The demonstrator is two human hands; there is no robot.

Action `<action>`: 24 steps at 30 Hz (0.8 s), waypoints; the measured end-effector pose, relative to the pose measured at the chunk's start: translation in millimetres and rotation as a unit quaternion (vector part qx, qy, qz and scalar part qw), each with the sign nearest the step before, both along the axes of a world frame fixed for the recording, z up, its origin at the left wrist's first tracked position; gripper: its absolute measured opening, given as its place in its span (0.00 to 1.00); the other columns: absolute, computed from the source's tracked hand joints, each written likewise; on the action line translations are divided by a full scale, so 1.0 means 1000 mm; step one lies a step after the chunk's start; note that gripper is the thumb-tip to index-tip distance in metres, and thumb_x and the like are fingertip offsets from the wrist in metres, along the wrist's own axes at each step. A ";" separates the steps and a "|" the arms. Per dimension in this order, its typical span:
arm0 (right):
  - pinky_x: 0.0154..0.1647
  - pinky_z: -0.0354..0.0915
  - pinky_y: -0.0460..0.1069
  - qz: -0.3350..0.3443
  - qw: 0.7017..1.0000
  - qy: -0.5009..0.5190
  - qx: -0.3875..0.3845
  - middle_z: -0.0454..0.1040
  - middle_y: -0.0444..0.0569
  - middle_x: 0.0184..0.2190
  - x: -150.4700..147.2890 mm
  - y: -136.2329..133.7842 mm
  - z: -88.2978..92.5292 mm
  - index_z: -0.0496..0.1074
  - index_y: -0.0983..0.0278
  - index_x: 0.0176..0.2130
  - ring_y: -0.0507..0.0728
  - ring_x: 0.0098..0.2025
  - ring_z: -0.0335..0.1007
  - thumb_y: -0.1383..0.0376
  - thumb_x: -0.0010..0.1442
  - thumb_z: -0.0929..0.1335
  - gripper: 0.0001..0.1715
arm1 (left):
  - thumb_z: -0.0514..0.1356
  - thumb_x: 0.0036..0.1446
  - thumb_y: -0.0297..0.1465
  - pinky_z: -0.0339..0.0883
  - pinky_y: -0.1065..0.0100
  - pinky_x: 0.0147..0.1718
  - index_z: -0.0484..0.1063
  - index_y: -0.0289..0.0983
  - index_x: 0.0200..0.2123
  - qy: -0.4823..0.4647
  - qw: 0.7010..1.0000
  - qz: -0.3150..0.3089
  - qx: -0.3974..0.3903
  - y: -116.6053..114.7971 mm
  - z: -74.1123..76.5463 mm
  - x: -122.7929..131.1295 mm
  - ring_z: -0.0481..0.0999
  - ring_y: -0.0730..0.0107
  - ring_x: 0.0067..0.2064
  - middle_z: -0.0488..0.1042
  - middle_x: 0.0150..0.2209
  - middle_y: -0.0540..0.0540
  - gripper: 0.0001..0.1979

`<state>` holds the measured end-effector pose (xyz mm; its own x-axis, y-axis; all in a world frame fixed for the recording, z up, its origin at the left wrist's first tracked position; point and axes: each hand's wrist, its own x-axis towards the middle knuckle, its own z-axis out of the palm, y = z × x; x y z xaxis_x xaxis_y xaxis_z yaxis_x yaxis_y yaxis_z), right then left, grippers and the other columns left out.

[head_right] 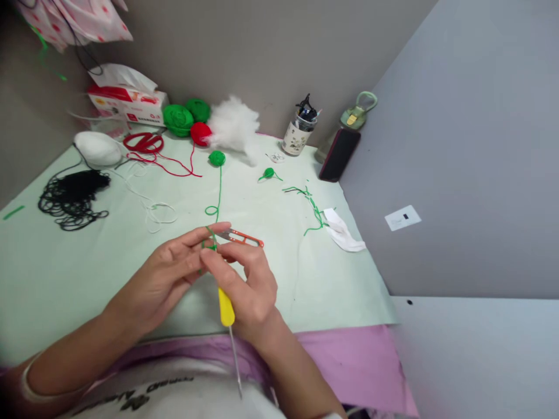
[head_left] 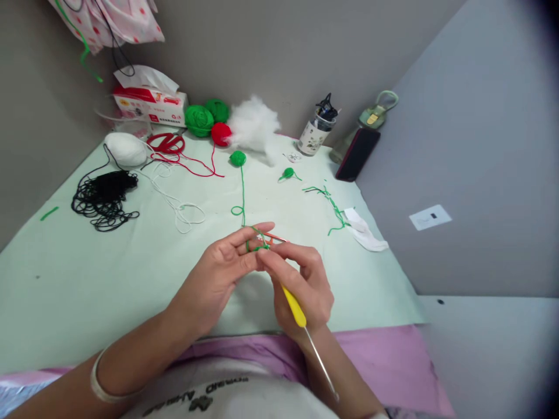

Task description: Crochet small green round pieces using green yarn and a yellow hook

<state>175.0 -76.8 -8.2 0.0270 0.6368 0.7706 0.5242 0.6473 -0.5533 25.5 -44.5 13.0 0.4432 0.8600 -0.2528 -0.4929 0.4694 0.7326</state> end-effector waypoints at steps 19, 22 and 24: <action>0.33 0.75 0.50 0.123 0.942 0.270 -0.158 0.83 0.48 0.39 0.004 0.010 0.006 0.83 0.57 0.42 0.55 0.37 0.78 0.64 0.71 0.70 0.08 | 0.73 0.60 0.33 0.73 0.67 0.46 0.85 0.44 0.47 0.083 0.991 0.026 0.103 0.000 -0.002 -0.006 0.80 0.67 0.42 0.83 0.38 0.49 0.12; 0.33 0.76 0.51 0.115 0.948 0.255 -0.153 0.83 0.49 0.38 0.005 0.010 0.004 0.82 0.58 0.41 0.57 0.40 0.80 0.62 0.70 0.70 0.08 | 0.75 0.56 0.32 0.70 0.73 0.32 0.84 0.45 0.51 0.104 0.991 0.029 0.084 -0.001 -0.001 -0.005 0.76 0.73 0.33 0.80 0.35 0.51 0.19; 0.34 0.76 0.51 0.108 0.953 0.242 -0.147 0.84 0.49 0.38 0.005 0.010 0.004 0.82 0.57 0.41 0.57 0.41 0.80 0.62 0.70 0.70 0.08 | 0.75 0.56 0.32 0.66 0.73 0.25 0.82 0.45 0.54 0.106 0.992 0.017 0.069 -0.001 0.000 -0.004 0.72 0.76 0.27 0.78 0.33 0.52 0.22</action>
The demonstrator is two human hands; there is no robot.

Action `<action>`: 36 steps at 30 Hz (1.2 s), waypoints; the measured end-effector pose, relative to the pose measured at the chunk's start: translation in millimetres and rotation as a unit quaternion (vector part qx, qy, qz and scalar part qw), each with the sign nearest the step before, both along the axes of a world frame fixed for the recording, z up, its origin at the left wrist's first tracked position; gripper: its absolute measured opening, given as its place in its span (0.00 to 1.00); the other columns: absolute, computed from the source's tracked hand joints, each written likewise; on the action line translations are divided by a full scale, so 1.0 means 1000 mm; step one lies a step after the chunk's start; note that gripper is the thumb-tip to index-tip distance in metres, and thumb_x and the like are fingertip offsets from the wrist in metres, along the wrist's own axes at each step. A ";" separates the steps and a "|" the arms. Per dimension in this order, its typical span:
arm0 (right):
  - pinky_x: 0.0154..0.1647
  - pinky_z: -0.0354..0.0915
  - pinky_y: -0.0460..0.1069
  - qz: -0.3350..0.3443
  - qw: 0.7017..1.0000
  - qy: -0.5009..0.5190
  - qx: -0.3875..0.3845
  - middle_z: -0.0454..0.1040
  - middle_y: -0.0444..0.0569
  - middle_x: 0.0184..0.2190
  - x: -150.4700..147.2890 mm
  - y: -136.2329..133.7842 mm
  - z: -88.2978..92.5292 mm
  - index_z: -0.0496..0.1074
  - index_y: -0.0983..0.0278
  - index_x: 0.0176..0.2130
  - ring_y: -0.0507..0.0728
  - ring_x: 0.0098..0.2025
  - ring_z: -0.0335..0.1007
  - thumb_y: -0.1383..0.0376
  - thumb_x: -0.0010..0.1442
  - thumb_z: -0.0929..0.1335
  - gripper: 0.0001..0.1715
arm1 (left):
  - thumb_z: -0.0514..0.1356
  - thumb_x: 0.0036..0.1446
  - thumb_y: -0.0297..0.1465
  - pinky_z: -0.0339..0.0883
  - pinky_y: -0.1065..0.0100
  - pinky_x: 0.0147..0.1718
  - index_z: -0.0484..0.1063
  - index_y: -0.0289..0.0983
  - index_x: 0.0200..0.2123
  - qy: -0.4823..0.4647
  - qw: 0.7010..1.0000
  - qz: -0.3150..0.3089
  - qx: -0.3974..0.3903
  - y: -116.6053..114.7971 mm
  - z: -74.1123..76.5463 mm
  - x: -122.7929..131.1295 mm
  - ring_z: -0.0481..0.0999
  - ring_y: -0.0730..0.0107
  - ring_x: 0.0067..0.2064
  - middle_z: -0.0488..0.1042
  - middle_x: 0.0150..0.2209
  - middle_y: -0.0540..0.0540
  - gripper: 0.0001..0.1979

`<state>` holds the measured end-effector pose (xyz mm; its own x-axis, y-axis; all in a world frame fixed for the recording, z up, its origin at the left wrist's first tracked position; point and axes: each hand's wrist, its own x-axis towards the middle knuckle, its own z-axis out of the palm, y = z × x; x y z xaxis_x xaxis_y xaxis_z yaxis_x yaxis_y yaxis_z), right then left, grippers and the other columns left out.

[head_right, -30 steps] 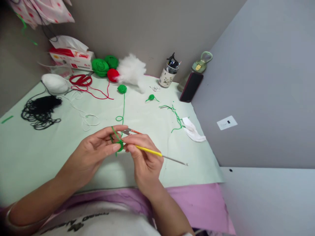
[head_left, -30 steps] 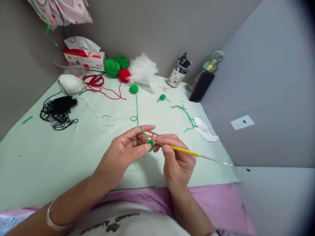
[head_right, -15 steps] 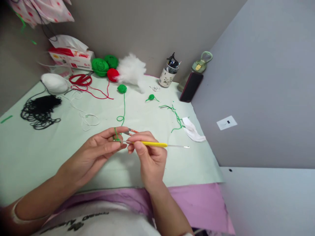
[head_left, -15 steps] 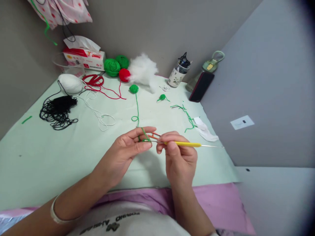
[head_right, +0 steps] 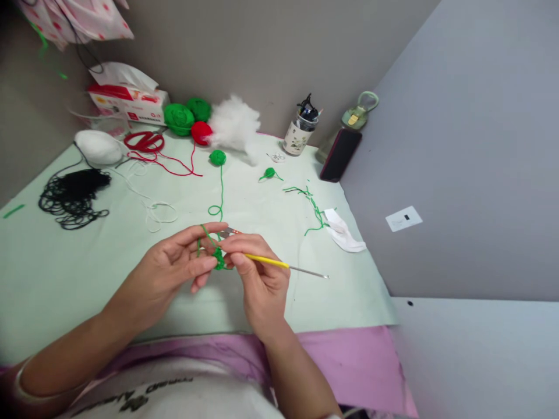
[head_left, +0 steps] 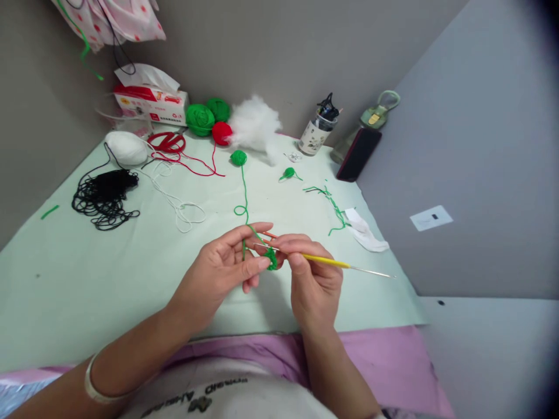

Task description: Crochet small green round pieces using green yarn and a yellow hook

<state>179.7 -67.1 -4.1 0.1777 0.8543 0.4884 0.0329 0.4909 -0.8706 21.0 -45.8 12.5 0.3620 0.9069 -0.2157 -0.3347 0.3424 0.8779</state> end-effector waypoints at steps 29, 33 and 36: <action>0.37 0.77 0.52 0.041 0.999 0.019 0.017 0.82 0.49 0.40 0.004 -0.006 0.006 0.79 0.60 0.46 0.55 0.38 0.80 0.66 0.75 0.65 0.12 | 0.69 0.63 0.32 0.73 0.73 0.39 0.84 0.46 0.51 -0.024 0.999 0.009 0.031 -0.001 -0.002 -0.003 0.79 0.76 0.34 0.78 0.34 0.53 0.13; 0.41 0.79 0.56 -0.003 0.991 -0.094 0.095 0.83 0.51 0.41 0.004 -0.010 0.004 0.79 0.60 0.50 0.58 0.44 0.81 0.70 0.74 0.64 0.14 | 0.68 0.64 0.29 0.74 0.74 0.39 0.84 0.48 0.51 0.000 0.997 0.042 0.071 -0.004 -0.007 -0.004 0.79 0.77 0.34 0.77 0.33 0.54 0.13; 0.43 0.80 0.58 -0.020 0.979 -0.153 0.134 0.83 0.52 0.42 0.004 -0.010 0.003 0.77 0.61 0.53 0.60 0.46 0.81 0.71 0.73 0.64 0.15 | 0.69 0.63 0.27 0.75 0.74 0.38 0.84 0.48 0.50 0.006 0.994 0.068 0.082 -0.005 -0.008 -0.002 0.80 0.76 0.34 0.77 0.33 0.54 0.14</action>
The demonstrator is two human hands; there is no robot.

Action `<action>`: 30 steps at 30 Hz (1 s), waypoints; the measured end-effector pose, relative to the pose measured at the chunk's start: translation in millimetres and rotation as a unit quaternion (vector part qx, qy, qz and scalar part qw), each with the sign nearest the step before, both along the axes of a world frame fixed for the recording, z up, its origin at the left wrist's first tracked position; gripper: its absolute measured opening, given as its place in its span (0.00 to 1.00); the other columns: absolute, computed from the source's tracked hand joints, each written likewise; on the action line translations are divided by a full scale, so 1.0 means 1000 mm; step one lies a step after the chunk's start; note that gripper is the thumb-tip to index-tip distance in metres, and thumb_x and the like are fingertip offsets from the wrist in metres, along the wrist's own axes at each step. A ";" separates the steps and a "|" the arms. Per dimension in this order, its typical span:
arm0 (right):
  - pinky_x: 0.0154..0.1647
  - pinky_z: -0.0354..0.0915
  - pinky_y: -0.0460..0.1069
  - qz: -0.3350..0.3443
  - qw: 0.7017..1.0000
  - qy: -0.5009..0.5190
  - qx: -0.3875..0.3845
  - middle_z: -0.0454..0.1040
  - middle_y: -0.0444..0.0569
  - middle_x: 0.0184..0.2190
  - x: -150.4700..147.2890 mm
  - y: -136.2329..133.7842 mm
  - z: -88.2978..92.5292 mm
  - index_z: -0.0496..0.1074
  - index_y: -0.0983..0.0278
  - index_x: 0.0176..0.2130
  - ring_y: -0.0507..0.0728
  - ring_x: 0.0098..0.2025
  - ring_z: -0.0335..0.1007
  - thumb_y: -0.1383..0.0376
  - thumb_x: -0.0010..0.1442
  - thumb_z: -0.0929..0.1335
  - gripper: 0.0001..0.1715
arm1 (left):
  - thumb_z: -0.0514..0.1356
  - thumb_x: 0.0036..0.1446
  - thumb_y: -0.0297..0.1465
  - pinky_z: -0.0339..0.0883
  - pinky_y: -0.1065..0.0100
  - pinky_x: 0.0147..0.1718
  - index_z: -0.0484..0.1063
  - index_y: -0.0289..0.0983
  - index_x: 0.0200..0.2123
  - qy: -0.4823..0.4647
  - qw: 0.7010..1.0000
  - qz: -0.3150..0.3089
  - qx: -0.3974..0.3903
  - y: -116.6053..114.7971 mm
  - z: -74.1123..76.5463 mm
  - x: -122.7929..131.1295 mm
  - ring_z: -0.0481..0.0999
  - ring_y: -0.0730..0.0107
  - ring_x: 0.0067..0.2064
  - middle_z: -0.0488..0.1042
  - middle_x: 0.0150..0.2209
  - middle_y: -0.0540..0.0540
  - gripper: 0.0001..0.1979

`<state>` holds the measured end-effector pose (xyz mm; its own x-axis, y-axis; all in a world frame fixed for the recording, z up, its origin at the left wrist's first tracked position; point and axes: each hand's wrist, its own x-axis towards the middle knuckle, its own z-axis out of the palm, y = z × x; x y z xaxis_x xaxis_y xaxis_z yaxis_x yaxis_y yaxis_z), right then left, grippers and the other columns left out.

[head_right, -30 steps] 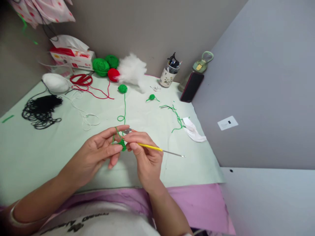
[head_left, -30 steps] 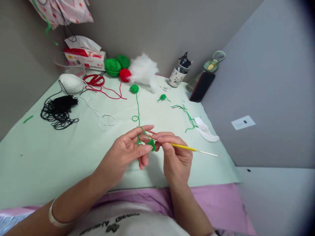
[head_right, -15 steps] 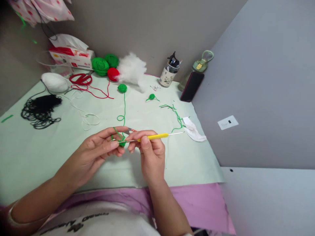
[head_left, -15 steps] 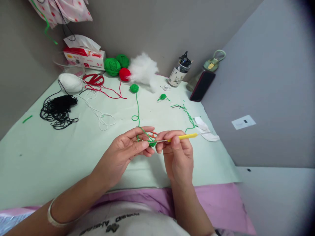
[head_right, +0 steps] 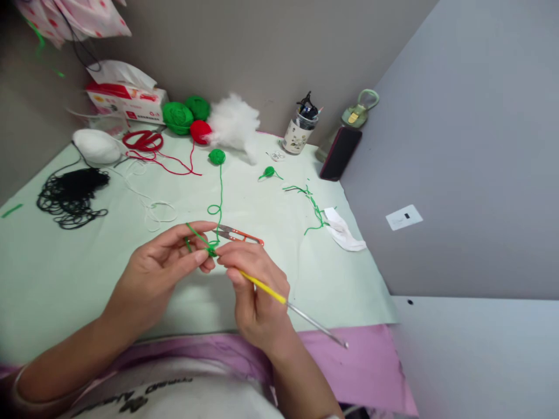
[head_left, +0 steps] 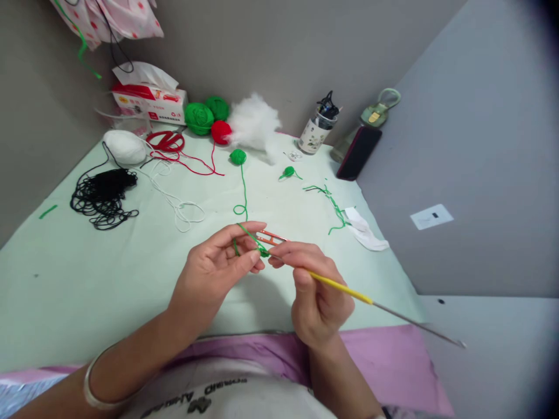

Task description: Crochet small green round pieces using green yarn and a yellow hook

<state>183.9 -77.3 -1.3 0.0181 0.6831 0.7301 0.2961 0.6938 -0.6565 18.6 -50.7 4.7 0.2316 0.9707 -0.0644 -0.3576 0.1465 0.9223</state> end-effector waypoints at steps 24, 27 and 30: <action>0.43 0.78 0.55 -0.021 0.994 0.063 -0.083 0.83 0.47 0.39 -0.007 0.006 -0.002 0.82 0.55 0.47 0.58 0.43 0.81 0.69 0.71 0.68 0.13 | 0.74 0.58 0.32 0.62 0.76 0.26 0.85 0.45 0.49 -0.039 0.995 -0.056 -0.078 0.002 0.010 0.006 0.67 0.84 0.24 0.75 0.32 0.53 0.15; 0.44 0.80 0.55 -0.082 0.996 -0.043 -0.002 0.82 0.49 0.45 -0.008 0.002 -0.009 0.80 0.52 0.54 0.58 0.46 0.82 0.73 0.69 0.69 0.20 | 0.75 0.56 0.33 0.62 0.77 0.25 0.85 0.46 0.51 -0.062 0.991 -0.049 -0.105 0.002 0.007 0.009 0.66 0.84 0.24 0.75 0.33 0.53 0.18; 0.46 0.80 0.56 -0.091 0.992 -0.082 0.015 0.82 0.50 0.48 -0.004 0.002 -0.008 0.80 0.52 0.56 0.59 0.48 0.81 0.72 0.69 0.70 0.21 | 0.73 0.58 0.33 0.57 0.78 0.21 0.85 0.42 0.50 -0.114 0.975 -0.100 -0.162 0.007 0.005 0.007 0.61 0.85 0.22 0.71 0.29 0.54 0.16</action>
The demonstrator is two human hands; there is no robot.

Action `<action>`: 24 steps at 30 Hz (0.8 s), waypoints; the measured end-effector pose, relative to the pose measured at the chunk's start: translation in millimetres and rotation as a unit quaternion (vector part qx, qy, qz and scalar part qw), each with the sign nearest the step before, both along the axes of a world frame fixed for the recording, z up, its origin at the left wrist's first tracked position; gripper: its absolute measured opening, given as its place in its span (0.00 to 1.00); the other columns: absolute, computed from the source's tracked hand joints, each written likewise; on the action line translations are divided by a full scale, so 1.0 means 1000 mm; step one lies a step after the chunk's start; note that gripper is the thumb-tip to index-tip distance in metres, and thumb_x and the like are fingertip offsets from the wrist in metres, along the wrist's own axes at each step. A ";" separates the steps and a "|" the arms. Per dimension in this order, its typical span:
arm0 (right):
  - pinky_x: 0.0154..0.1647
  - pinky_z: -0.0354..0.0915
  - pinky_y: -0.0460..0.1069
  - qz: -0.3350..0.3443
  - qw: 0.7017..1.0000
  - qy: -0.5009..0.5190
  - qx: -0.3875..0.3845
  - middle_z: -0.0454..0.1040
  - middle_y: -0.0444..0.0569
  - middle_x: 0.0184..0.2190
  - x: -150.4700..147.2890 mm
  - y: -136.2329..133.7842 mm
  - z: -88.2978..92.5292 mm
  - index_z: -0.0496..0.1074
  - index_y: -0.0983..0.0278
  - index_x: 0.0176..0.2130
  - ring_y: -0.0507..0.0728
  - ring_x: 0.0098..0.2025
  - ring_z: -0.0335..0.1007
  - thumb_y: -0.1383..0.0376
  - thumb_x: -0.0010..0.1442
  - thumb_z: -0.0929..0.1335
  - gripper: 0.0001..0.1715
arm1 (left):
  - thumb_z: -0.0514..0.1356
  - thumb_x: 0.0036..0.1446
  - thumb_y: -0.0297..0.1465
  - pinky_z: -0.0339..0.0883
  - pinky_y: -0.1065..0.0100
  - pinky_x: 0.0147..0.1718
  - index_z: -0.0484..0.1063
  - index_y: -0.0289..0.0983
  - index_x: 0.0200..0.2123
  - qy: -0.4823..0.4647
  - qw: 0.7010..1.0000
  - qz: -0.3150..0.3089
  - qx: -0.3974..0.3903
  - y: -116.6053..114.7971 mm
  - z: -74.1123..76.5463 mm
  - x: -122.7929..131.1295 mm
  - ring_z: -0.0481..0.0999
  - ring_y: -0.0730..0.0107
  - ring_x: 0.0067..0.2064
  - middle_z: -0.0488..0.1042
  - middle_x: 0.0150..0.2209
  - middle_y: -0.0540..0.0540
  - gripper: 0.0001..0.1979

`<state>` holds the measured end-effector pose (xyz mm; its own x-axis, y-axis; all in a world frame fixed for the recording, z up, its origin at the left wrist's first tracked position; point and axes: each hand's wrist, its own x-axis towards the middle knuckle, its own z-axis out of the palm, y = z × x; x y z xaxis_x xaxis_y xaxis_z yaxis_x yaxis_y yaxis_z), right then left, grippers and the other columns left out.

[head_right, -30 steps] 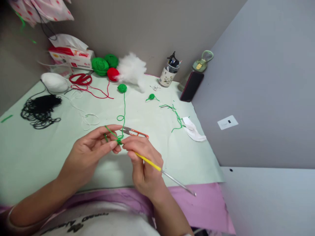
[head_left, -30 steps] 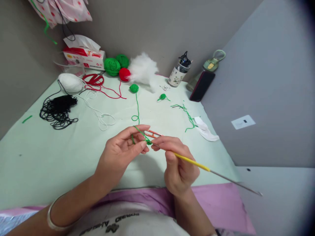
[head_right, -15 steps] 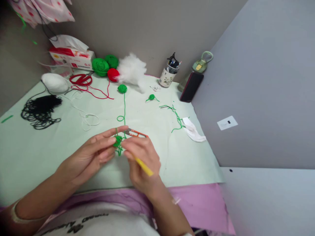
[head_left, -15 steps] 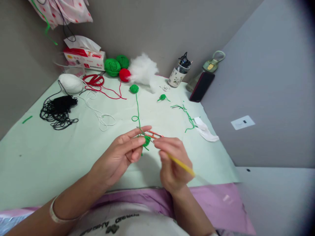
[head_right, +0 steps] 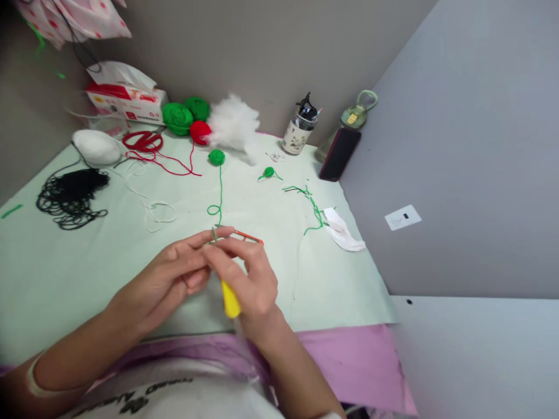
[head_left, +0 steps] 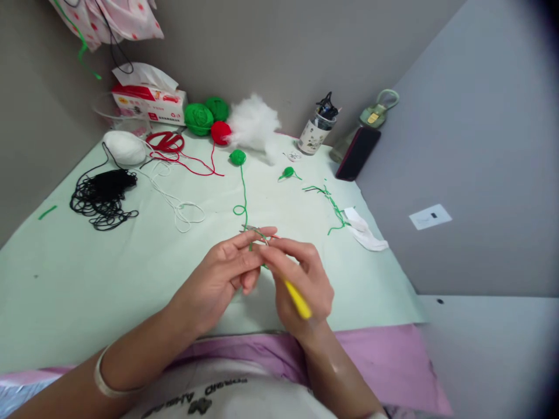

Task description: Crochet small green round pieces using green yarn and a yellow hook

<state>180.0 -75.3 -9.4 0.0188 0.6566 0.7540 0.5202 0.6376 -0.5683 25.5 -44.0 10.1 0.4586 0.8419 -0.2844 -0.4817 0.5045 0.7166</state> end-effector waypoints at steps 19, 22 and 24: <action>0.35 0.76 0.49 0.138 0.922 0.305 -0.195 0.85 0.47 0.40 0.003 0.011 0.006 0.84 0.56 0.44 0.52 0.35 0.78 0.62 0.70 0.71 0.08 | 0.74 0.57 0.32 0.71 0.71 0.30 0.83 0.43 0.51 0.090 0.991 0.069 0.078 0.001 0.003 -0.004 0.74 0.77 0.28 0.77 0.36 0.52 0.18; 0.35 0.76 0.50 0.134 0.923 0.303 -0.197 0.85 0.48 0.40 0.004 0.011 0.006 0.84 0.57 0.43 0.53 0.34 0.78 0.62 0.70 0.71 0.08 | 0.73 0.58 0.31 0.73 0.71 0.34 0.83 0.42 0.49 0.081 0.992 0.061 0.072 0.001 0.004 -0.005 0.76 0.75 0.29 0.77 0.33 0.52 0.15; 0.35 0.77 0.49 0.138 0.915 0.320 -0.203 0.85 0.48 0.39 0.005 0.012 0.007 0.83 0.58 0.43 0.53 0.34 0.79 0.62 0.70 0.71 0.08 | 0.73 0.59 0.32 0.73 0.70 0.36 0.84 0.42 0.48 0.063 0.995 0.048 0.069 0.001 0.004 -0.006 0.78 0.74 0.31 0.79 0.33 0.51 0.13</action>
<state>184.9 -63.0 -2.6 0.1632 0.9261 0.3401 -0.1502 0.3641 -0.9192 19.4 -43.5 14.0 0.3422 0.9151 -0.2132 -0.4258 0.3533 0.8330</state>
